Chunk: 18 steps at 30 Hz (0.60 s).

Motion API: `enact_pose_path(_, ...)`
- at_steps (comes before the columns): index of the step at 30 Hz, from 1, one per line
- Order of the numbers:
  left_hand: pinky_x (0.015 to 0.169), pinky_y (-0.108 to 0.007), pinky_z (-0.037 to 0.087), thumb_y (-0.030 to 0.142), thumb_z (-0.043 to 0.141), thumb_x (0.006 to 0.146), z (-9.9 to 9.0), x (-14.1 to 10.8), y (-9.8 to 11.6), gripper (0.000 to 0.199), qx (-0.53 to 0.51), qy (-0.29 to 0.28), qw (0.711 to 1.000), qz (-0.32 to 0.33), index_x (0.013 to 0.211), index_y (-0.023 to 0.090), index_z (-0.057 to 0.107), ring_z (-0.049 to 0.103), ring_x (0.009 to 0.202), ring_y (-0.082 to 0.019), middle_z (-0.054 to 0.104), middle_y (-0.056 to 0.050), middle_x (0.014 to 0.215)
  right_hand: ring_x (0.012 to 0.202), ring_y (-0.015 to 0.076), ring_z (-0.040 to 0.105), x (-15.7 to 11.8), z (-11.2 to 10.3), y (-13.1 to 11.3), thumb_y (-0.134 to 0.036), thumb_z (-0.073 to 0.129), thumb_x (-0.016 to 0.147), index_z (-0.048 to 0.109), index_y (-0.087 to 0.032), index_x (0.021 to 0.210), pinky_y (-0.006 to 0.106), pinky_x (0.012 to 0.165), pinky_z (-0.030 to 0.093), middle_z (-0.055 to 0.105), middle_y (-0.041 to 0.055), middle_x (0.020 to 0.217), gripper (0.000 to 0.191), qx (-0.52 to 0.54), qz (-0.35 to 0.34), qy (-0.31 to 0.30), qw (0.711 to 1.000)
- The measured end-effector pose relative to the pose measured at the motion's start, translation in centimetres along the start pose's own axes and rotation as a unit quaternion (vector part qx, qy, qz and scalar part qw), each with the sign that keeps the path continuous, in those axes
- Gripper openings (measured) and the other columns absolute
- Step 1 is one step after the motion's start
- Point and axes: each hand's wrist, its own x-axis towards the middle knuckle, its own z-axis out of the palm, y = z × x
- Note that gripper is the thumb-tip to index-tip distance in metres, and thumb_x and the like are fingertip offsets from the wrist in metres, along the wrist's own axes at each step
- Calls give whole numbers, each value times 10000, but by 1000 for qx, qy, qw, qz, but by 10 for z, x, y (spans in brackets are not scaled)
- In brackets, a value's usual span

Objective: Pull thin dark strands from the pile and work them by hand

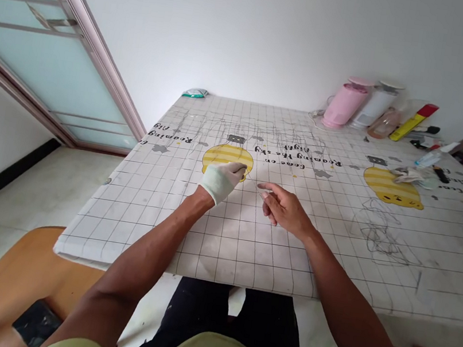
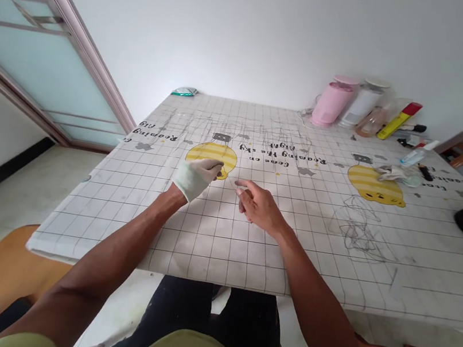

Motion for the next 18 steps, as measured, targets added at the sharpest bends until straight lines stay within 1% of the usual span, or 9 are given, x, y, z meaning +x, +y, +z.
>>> enact_pose_path(2, 848, -292, 515, 304, 562, 1038, 0, 0, -1, 275, 0, 6, 1000, -10, 1074, 285, 833, 744, 968, -203, 833, -14, 1008, 453, 113, 502, 1, 0, -1, -622, 527, 1082, 690, -192, 1375, 251, 454, 443, 626, -39, 660, 545, 24, 14, -7, 1000)
enact_pose_path(5, 859, -300, 516, 293, 585, 1024, 3, -1, -2, 264, 31, 28, 999, 7, 1074, 280, 844, 742, 965, -212, 832, -26, 1022, 437, 107, 477, 4, 5, -3, -637, 567, 1058, 746, -176, 1232, 234, 414, 401, 589, -42, 588, 524, 44, 36, 3, 998)
enact_pose_path(7, 859, -297, 517, 285, 588, 1018, 5, -2, -3, 263, 42, 35, 998, 18, 1074, 283, 844, 736, 964, -211, 828, -25, 1017, 436, 105, 477, 5, 8, -5, -629, 616, 1034, 754, -178, 1174, 227, 405, 394, 591, -40, 571, 492, 45, 43, 8, 998)
enact_pose_path(11, 833, -285, 523, 288, 554, 1027, 2, -2, 0, 283, 23, 2, 1000, 15, 1064, 285, 834, 730, 958, -200, 823, -16, 1004, 447, 110, 498, 3, 8, -3, -586, 634, 1034, 751, -196, 1142, 226, 414, 409, 603, -42, 566, 421, 28, 24, 3, 999)
enact_pose_path(14, 816, -292, 526, 288, 550, 1020, -6, -4, 7, 276, -5, -42, 999, 1, 984, 266, 823, 729, 898, -192, 810, -13, 938, 468, 110, 539, 1, 7, 0, -547, 612, 1054, 742, -207, 1024, 234, 464, 456, 641, -28, 595, 365, -27, -9, -1, 1000)
enact_pose_path(16, 813, -293, 538, 313, 560, 1015, -12, -6, 12, 267, -52, -61, 997, -11, 933, 260, 809, 736, 871, -189, 803, -11, 904, 494, 122, 589, 0, 7, 2, -535, 587, 1066, 725, -211, 962, 246, 499, 493, 669, -13, 620, 367, -57, -24, -3, 998)
enact_pose_path(18, 831, -290, 561, 381, 545, 1033, -21, -7, 14, 295, -105, -55, 993, -25, 945, 256, 798, 753, 899, -191, 814, -18, 946, 501, 130, 616, -1, 6, 3, -527, 571, 1075, 715, -213, 948, 256, 512, 508, 690, -5, 643, 368, -69, -33, 3, 997)
